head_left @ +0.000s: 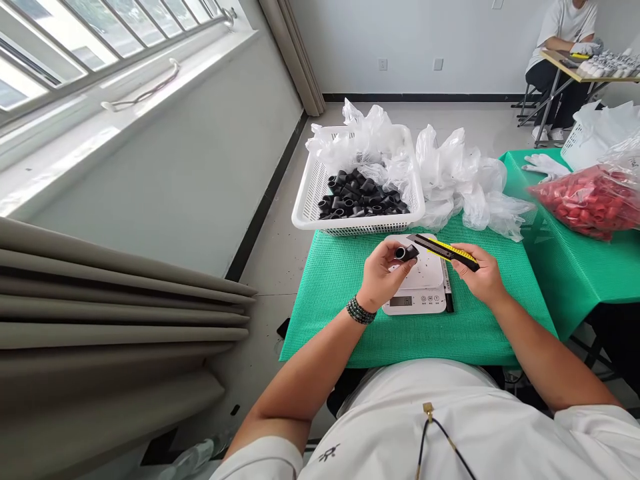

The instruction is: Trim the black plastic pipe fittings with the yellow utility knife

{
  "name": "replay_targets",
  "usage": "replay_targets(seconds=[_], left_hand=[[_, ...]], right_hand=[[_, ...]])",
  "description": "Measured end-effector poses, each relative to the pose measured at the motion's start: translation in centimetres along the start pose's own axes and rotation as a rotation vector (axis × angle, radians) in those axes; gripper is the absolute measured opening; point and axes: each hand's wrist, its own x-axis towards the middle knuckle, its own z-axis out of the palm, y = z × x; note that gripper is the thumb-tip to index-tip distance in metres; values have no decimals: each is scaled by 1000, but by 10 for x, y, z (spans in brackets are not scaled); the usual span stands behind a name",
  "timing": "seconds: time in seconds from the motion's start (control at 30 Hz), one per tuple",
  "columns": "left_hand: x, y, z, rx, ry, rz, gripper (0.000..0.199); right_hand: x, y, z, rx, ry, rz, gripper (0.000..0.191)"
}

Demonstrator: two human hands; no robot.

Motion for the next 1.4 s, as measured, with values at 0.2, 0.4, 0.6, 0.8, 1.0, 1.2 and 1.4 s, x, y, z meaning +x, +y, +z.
replay_targets(seconds=[0.2,0.4,0.6,0.8,1.0,1.2,1.4], left_hand=[[-1,0,0,5,16,-3,45],[-1,2,0,3,0,-3,45],[-1,2,-1,11,14,-8,44],[-1,5,-1,18,16,-37,43],[-1,5,-1,26,23,-23,44],[-1,2,-1,11,35,-13,49],[0,2,2,-65,59,-42,53]], right_hand=[[-1,6,-1,53,-26,18,37],[-2,14,0,114,-26,62,38],[0,7,-2,200,-28,120,38],[0,2,-1,222,-30,176,35],[1,3,0,289,18,166,32],[0,3,-1,364,36,110,30],[-1,2,1,96,32,104,30]])
